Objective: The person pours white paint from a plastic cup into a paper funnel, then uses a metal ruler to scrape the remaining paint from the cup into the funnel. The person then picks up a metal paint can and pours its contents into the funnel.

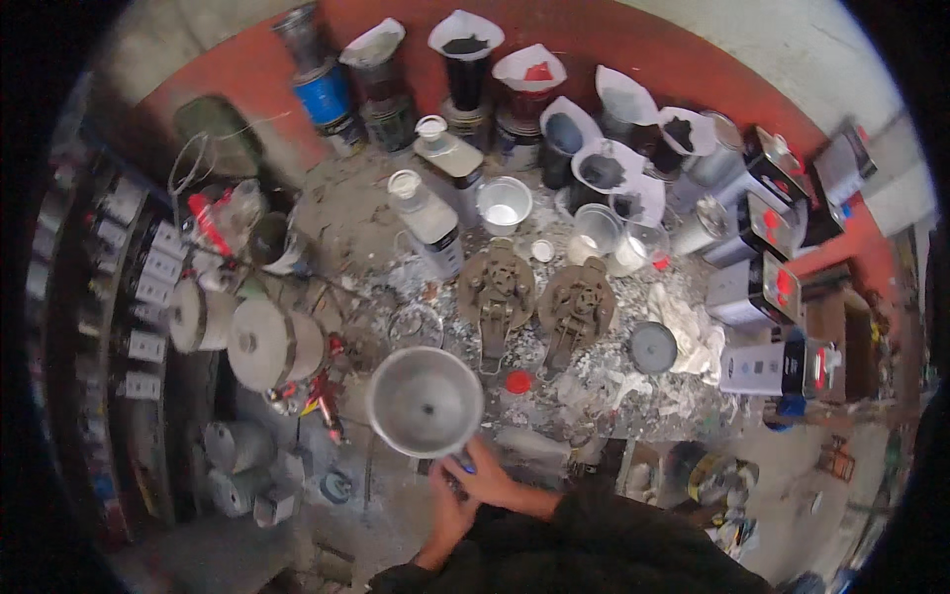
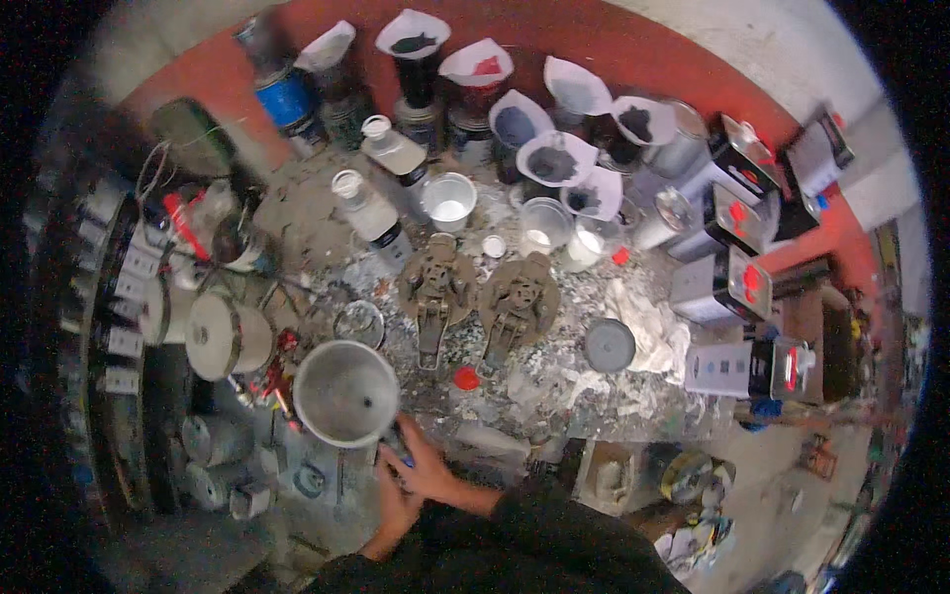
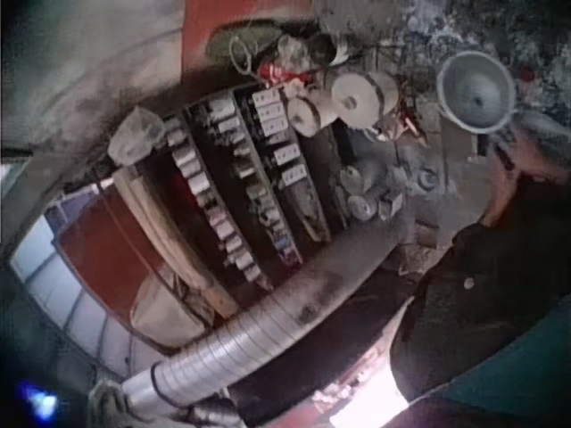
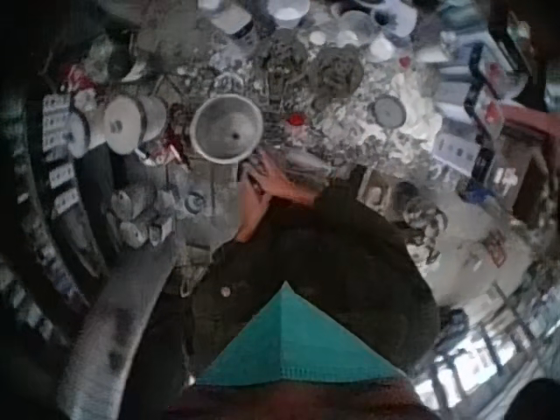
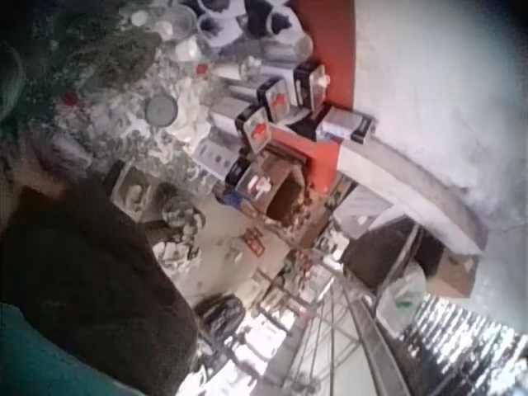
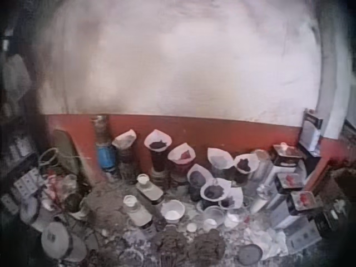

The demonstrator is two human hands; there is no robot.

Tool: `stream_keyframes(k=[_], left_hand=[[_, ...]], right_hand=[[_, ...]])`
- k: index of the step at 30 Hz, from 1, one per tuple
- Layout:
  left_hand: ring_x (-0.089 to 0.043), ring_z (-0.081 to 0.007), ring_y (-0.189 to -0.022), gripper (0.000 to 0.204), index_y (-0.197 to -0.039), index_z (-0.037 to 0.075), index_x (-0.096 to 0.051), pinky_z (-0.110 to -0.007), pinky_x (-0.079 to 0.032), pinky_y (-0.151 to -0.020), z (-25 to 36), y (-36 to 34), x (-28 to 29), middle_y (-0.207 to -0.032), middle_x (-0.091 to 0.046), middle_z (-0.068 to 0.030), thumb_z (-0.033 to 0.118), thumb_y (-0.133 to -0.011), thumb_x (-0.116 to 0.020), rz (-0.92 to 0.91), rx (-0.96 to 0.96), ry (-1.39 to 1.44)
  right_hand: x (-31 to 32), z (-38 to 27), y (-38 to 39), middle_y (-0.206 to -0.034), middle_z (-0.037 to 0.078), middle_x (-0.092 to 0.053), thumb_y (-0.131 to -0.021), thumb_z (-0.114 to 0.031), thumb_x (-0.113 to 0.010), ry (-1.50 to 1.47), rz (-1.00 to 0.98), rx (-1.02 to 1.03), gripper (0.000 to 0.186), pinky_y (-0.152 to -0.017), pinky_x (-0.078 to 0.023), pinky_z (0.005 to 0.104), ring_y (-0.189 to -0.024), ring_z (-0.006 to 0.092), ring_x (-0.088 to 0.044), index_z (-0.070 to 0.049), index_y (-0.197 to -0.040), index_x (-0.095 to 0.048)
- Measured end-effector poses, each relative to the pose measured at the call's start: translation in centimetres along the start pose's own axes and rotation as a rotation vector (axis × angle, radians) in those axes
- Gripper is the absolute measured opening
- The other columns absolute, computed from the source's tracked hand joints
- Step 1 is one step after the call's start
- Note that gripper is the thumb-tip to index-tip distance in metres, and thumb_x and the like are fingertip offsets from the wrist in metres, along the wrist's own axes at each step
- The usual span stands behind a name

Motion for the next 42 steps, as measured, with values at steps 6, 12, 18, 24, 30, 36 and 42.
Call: stream_keyframes(k=[6, 12, 18, 24, 30, 36, 42], left_hand=[[-0.054, -0.0451, -0.117, 0.061, -0.138, -0.004, -0.05, -0.053, -0.044, -0.097, -3.2, -4.0, 5.2, -0.127, -0.057, -0.0247, 0.027, -0.09, -0.07, -0.016, -0.135, -0.334], [-0.057, -0.0467, -0.101, 0.056, -0.14, -0.003, -0.053, -0.05, -0.046, -0.087, -3.4, -9.4, 8.2, -0.112, -0.061, -0.0255, 0.032, -0.098, -0.061, 0.02, -0.201, -0.294], [-0.058, -0.0474, -0.104, 0.061, -0.148, -0.001, -0.048, -0.051, -0.047, -0.091, -11.0, -12.1, 9.5, -0.114, -0.061, -0.0269, 0.013, -0.091, -0.065, 0.013, -0.133, -0.279], [-0.06, -0.0476, -0.109, 0.066, -0.146, 0.001, -0.05, -0.051, -0.048, -0.095, -8.7, -13.2, 9.6, -0.124, -0.061, -0.0272, 0.003, -0.083, -0.069, 0.007, -0.218, -0.501], [-0.061, -0.0454, -0.112, 0.064, -0.144, 0.0, -0.05, -0.049, -0.049, -0.098, -7.3, -14.0, 9.1, -0.129, -0.061, -0.0262, 0.005, -0.084, -0.071, -0.031, -0.156, -0.544], [-0.057, -0.042, -0.122, 0.071, -0.147, -0.004, -0.045, -0.047, -0.047, -0.103, -5.2, -13.2, 9.5, -0.136, -0.057, -0.0263, 0.008, -0.083, -0.074, 0.04, -0.036, -0.399], [-0.058, -0.0372, -0.12, 0.072, -0.147, -0.003, -0.044, -0.045, -0.047, -0.102, -4.5, -8.8, 11.6, -0.135, -0.055, -0.0235, 0.009, -0.083, -0.075, 0.243, 0.003, -0.293]], right_hand=[[-4.9, -0.9, -6.9, -0.161, 0.03, -0.024, -0.102, -0.02, -0.061, 0.034, 0.235, 0.015, 0.088, -0.121, -0.029, 0.047, -0.15, 0.046, -0.026, -0.002, -0.164, -0.003], [-4.8, -2.3, -9.3, -0.142, 0.034, -0.036, -0.099, -0.028, -0.064, 0.17, 0.298, 0.004, 0.091, -0.115, -0.032, 0.0496, -0.133, 0.0484, -0.039, 0.004, -0.161, -0.006], [2.0, -3.5, -4.8, -0.138, 0.019, -0.059, -0.101, -0.019, -0.064, 0.107, -0.073, -0.025, 0.063, -0.105, -0.049, 0.0418, -0.12, 0.0305, -0.062, -0.006, -0.156, -0.037], [12.6, -6.8, 1.1, -0.114, 0.011, -0.074, -0.101, -0.024, -0.068, 0.042, 0.001, -0.11, 0.047, -0.091, -0.058, 0.0352, -0.099, 0.0172, -0.071, -0.006, -0.143, -0.058], [22.5, -16.5, -0.3, -0.106, 0.008, -0.078, -0.097, -0.012, -0.071, 0.21, 0.254, 0.017, 0.038, -0.09, -0.057, 0.0318, -0.097, 0.0131, -0.072, -0.003, -0.133, -0.065], [27.1, -22.3, -13.1, -0.128, 0.016, -0.063, -0.083, -0.02, -0.081, 0.908, 0.319, 0.483, 0.064, -0.099, -0.052, 0.0446, -0.115, 0.034, -0.063, -0.006, -0.139, -0.055], [26.8, -19.4, -24.8, -0.146, 0.025, -0.047, -0.066, -0.03, -0.092, 1.179, 0.141, 0.289, 0.113, -0.111, -0.044, 0.0477, -0.135, 0.0411, -0.047, -0.007, -0.157, -0.03]])
Point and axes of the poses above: each hand's wrist, its own y-axis away from the middle knuckle, its own x-axis out of the back of the hand, z = x × y, the point moved 4 cm from there along -y, towards the middle knuckle
